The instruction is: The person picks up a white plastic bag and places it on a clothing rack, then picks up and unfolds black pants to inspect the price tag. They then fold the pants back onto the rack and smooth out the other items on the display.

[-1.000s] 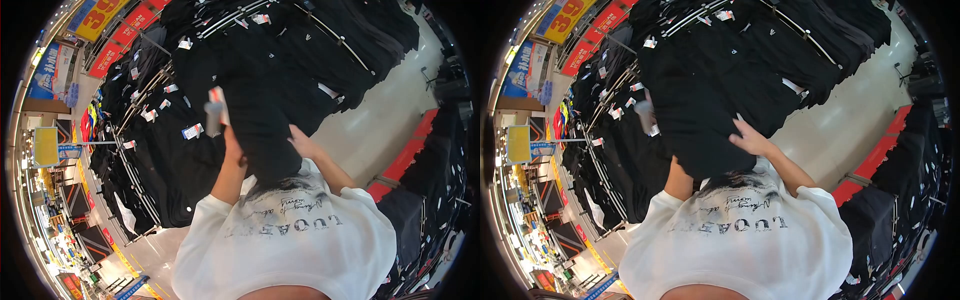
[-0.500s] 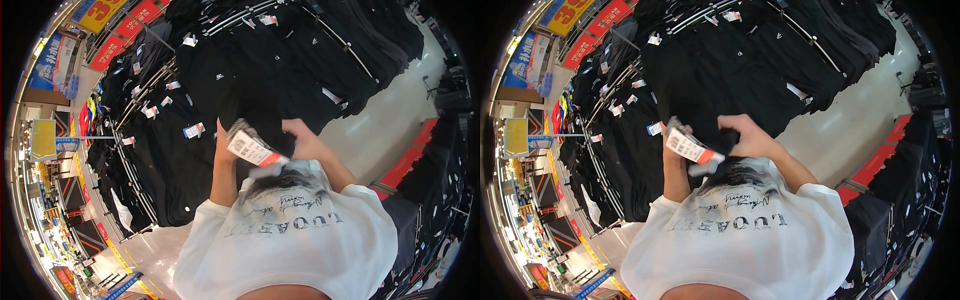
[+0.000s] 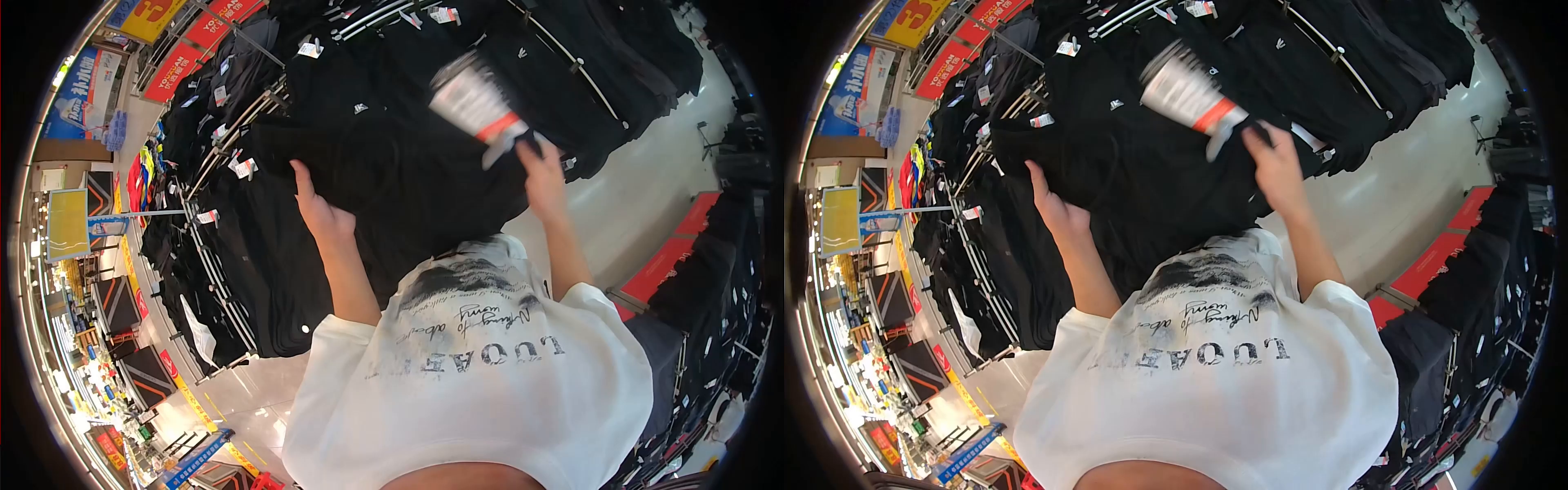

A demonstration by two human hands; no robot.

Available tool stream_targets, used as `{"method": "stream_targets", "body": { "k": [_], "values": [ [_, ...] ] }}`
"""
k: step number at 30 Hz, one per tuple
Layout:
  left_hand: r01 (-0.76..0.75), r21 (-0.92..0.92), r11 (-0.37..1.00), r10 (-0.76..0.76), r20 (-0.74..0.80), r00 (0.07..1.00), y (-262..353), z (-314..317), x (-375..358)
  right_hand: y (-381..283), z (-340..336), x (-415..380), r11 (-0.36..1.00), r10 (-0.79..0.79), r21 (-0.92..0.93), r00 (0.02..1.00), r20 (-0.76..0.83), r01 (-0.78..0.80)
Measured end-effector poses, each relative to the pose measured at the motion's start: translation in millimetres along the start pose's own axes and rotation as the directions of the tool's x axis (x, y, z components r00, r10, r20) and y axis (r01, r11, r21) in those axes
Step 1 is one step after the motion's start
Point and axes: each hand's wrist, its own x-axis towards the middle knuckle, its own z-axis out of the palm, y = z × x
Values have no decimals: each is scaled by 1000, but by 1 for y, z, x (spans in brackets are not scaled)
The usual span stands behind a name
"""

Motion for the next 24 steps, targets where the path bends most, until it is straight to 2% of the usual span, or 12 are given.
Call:
{"method": "stream_targets", "body": {
  "k": [1,2,3,5,8,12,14,15,18,21,22,24],
  "values": [
    [5,-21,1000,-5,13,1000,1,-1,2,7,-7,5,975,-13,221,1000,6,12],
    [-5,9,1000,5,5,1000,-1,-3,4,8,-16,10,954,-49,299,994,94,19],
    [0,11,1000,0,1,1000,-3,-1,5,21,-22,16,974,-29,227,999,18,25],
    [-85,173,981,94,-46,995,-9,5,6,22,-27,27,876,193,445,981,26,-185],
    [-41,116,992,44,-25,999,-9,-4,13,19,-32,29,787,134,578,974,181,-216],
    [-5,-12,1000,6,43,999,0,-4,10,29,-31,46,780,119,575,960,253,-248],
    [-24,51,998,23,7,1000,3,-5,11,20,-25,55,794,319,452,912,258,-406],
    [-54,111,992,56,-17,998,5,-5,11,27,-28,63,792,328,453,911,249,-409],
    [-48,114,992,51,-23,998,8,-12,15,37,-33,73,926,135,283,921,367,-248],
    [-8,68,998,8,2,1000,16,-17,15,17,-20,63,949,91,247,922,375,-194],
    [31,10,999,-32,52,998,19,-19,14,13,-19,61,904,138,311,888,439,-294],
    [89,-123,988,-70,153,986,23,-24,14,3,-13,50,927,154,257,903,400,-272]
  ]
}}
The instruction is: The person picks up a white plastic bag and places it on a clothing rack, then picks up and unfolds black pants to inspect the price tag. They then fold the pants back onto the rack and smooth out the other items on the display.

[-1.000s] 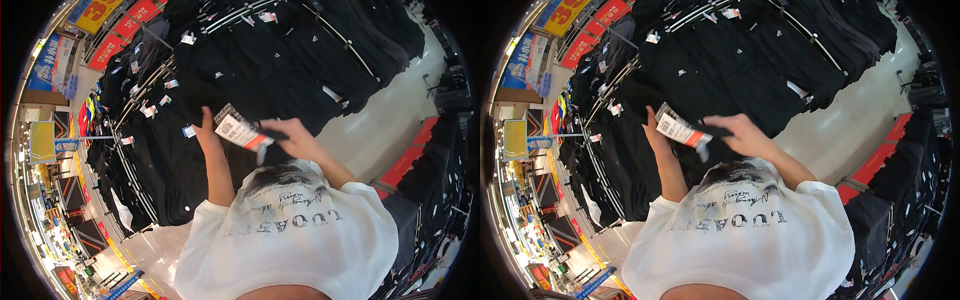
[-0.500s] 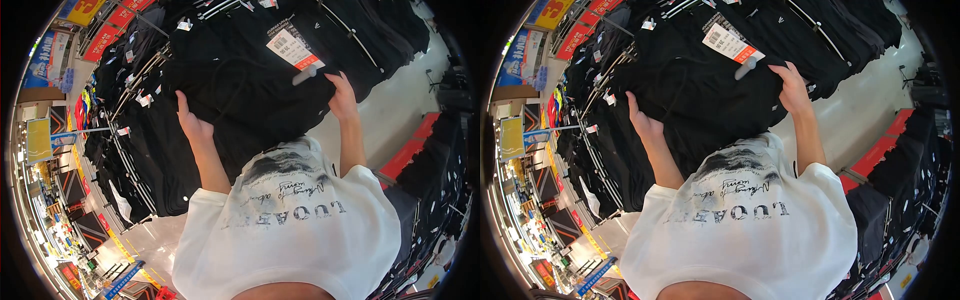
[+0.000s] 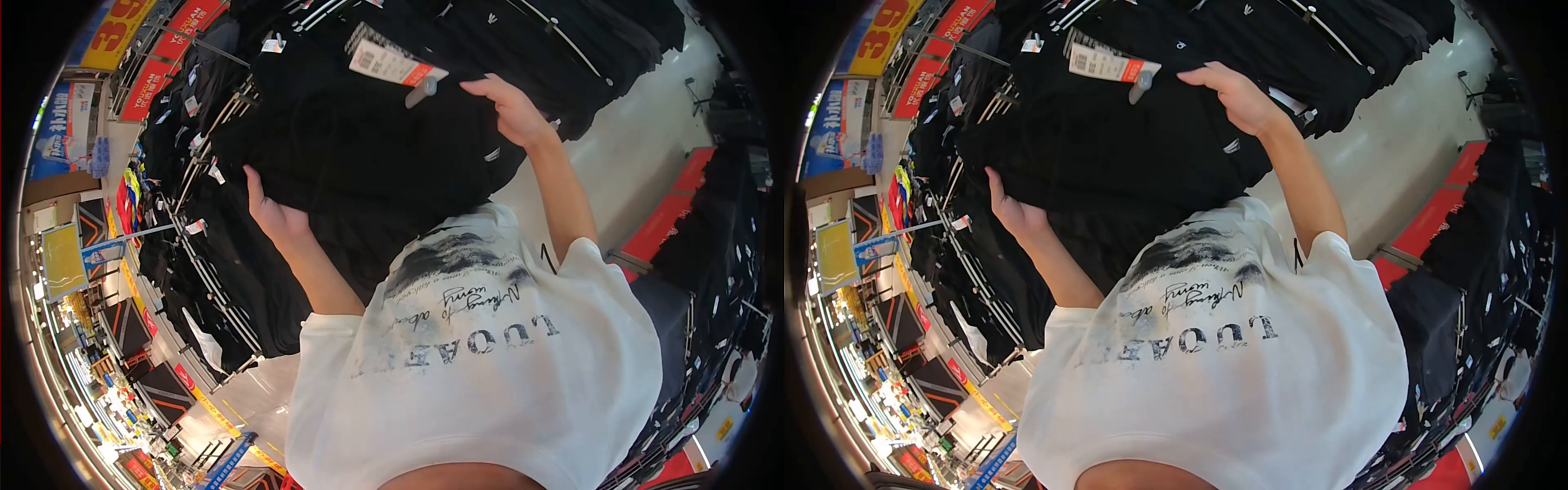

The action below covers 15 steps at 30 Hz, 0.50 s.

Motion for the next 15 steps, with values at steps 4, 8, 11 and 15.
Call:
{"method": "stream_targets", "body": {
  "k": [4,8,11,15],
  "values": [
    [-80,-67,995,84,69,994,3,4,-16,15,-6,13,998,32,-66,983,182,-20],
    [-42,-89,995,66,288,955,-2,7,-36,33,-15,23,976,110,-216,850,515,5],
    [-82,-8,997,80,319,944,-14,21,-47,58,-5,28,947,312,-273,696,646,-170],
    [156,-75,985,-72,641,764,-28,61,-44,93,21,24,974,220,-217,488,844,-65]
  ]
}}
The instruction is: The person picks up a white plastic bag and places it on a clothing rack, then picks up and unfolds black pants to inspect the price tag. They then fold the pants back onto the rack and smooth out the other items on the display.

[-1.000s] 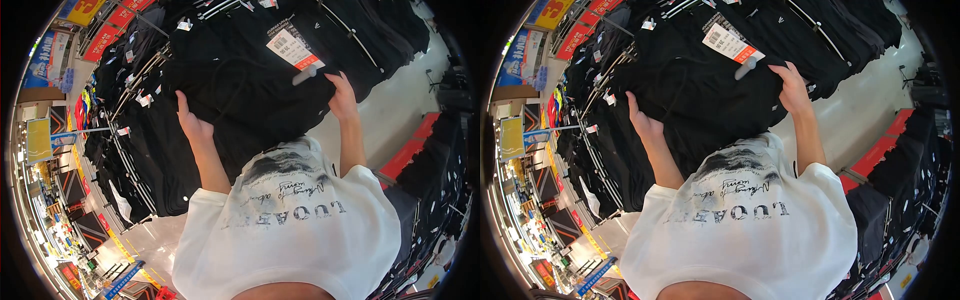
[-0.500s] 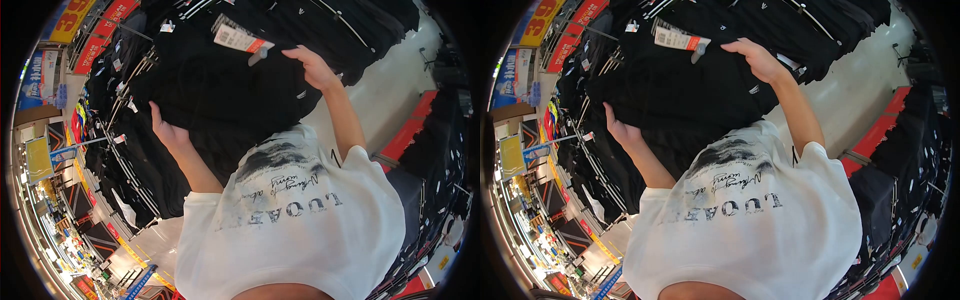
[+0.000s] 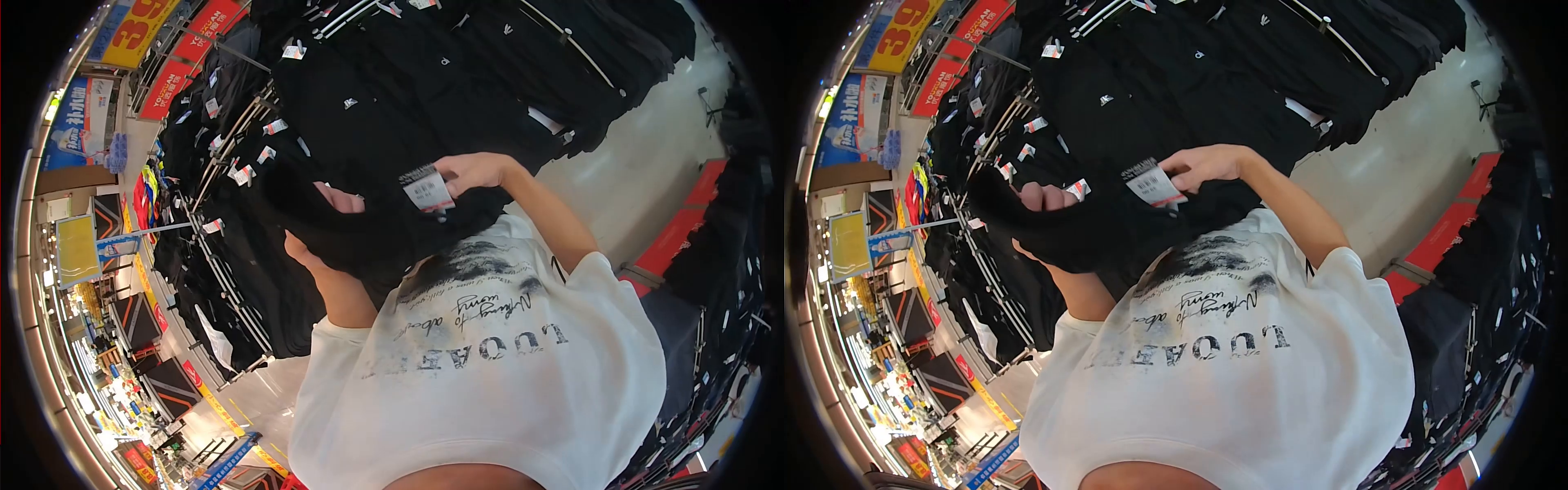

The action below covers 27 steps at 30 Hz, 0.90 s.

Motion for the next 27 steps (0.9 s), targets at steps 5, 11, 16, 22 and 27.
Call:
{"method": "stream_targets", "body": {
  "k": [5,11,16,22,27],
  "values": [
    [-44,181,982,71,-143,987,15,-24,-17,-27,13,4,992,67,-110,998,15,-65],
    [-90,464,881,313,-430,847,50,-33,-17,-55,7,-28,997,-32,-70,970,-242,15],
    [-90,516,852,410,-551,727,40,-37,1,-40,19,-22,957,-171,-276,943,-285,90],
    [-7,592,806,497,-671,550,37,-42,8,5,16,1,882,-150,-470,918,-366,-43],
    [-12,604,797,512,-664,545,36,-39,7,18,24,14,672,-514,-728,793,-326,136]
  ]
}}
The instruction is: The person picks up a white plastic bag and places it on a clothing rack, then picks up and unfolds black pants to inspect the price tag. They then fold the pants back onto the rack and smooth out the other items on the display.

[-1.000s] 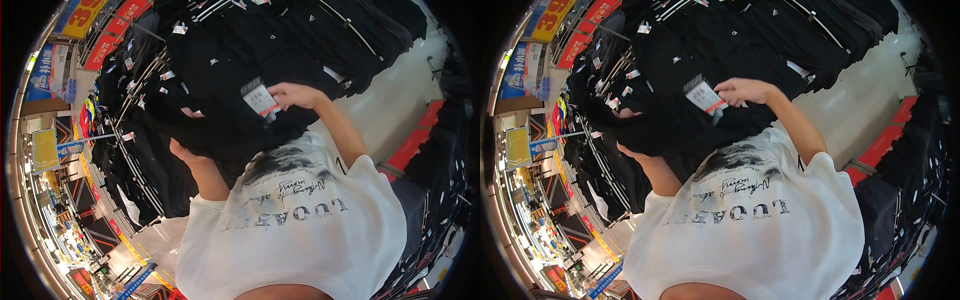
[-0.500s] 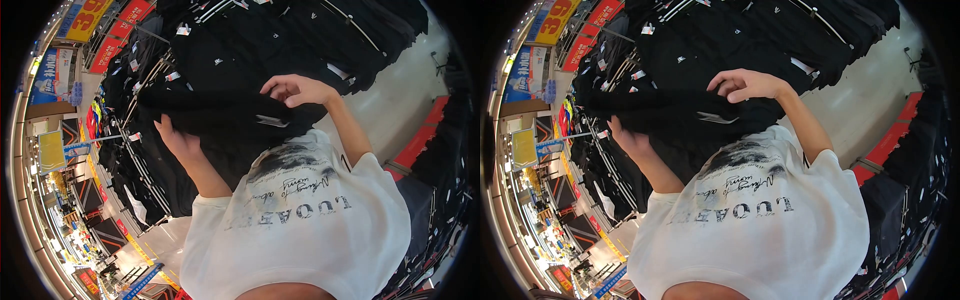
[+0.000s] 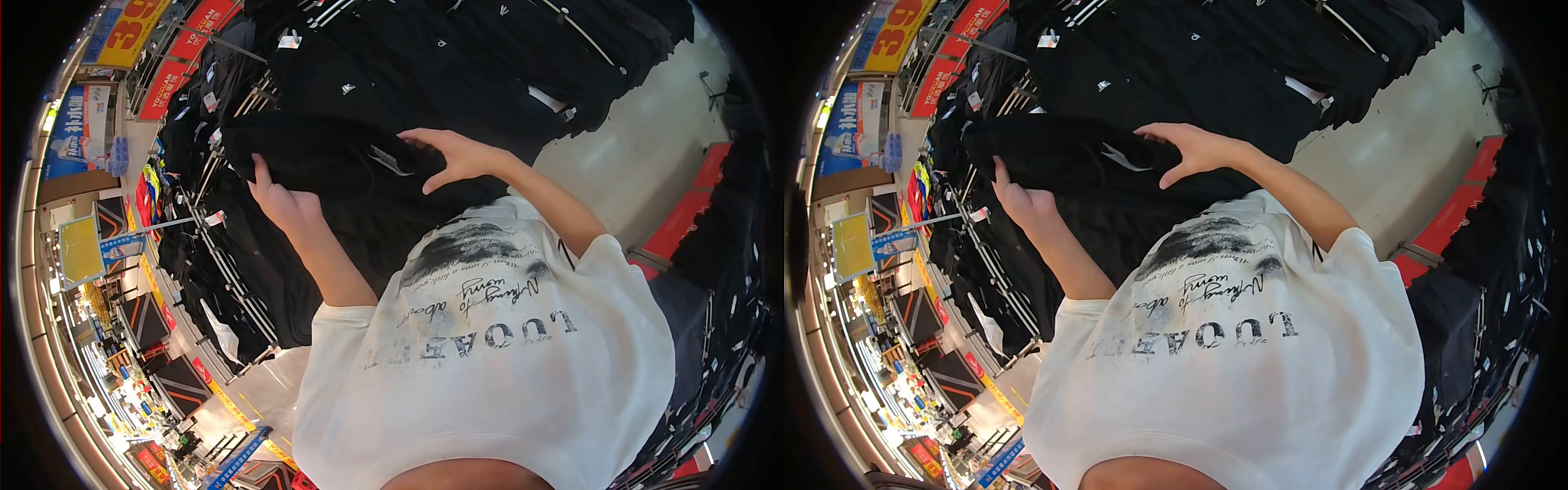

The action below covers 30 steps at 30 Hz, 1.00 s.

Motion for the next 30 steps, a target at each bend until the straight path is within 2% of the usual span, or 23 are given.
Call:
{"method": "stream_targets", "body": {
  "k": [1,3,4,5,7,8,9,13,14,15,17,18,19,20,21,22,23,24,25,27,29,30],
  "values": [
    [-8,-4,1000,8,11,1000,0,0,-1,4,6,2,1000,0,1,1000,-2,0],
    [-11,-6,1000,11,27,1000,-1,-1,-1,12,15,7,991,133,-1,991,-24,-133],
    [-27,17,999,27,16,1000,-1,-3,0,11,11,14,977,215,7,976,23,-215],
    [-43,40,998,43,6,999,0,-3,1,16,9,18,977,209,45,977,35,-210],
    [-37,49,998,37,-7,999,5,-3,-2,12,1,25,974,179,150,983,-47,-170],
    [-35,54,998,37,-26,999,7,-3,-4,9,-8,31,979,164,129,985,-49,-156],
    [-31,54,998,32,-23,999,8,-8,-1,5,-20,33,955,193,230,981,-3,-187],
    [-26,21,999,25,45,999,8,-28,9,-15,-55,42,913,207,387,965,-159,-132],
    [-40,56,998,37,56,998,6,-32,12,-30,-64,45,882,168,465,973,-158,-76],
    [-55,92,994,49,67,997,4,-37,15,-48,-67,45,829,212,558,948,-238,-45],
    [-6,100,995,-5,107,994,-6,-53,26,-96,-73,45,836,237,547,920,-313,-29],
    [43,108,993,-59,144,988,-14,-59,30,-111,-74,44,837,243,546,915,-320,-32],
    [55,109,993,-71,151,986,-23,-61,31,-123,-75,42,784,185,621,952,-243,6],
    [83,120,989,-109,226,968,-32,-60,29,-133,-73,40,722,116,691,978,-171,35],
    [111,132,985,-146,301,942,-42,-59,25,-143,-65,42,722,103,691,981,-164,39],
    [293,-69,953,-253,346,904,-54,-60,11,-158,-57,39,708,76,705,988,-137,43],
    [703,-186,686,-395,717,575,-52,-57,-10,-174,-49,35,696,47,717,993,-109,46],
    [833,-133,538,-390,836,385,-57,-54,-29,-188,-39,31,662,62,750,997,-43,-9],
    [825,-101,556,-394,842,368,-63,-47,-54,-201,-29,28,626,76,777,997,24,-66],
    [733,-10,680,-426,808,406,-71,-32,-87,-220,-5,29,768,-29,641,999,33,1],
    [638,126,759,-453,807,380,-70,-23,-111,-233,16,23,705,-21,708,997,74,-37],
    [593,188,783,-462,815,351,-70,-21,-121,-240,19,17,644,49,754,990,131,-132]
  ]
}}
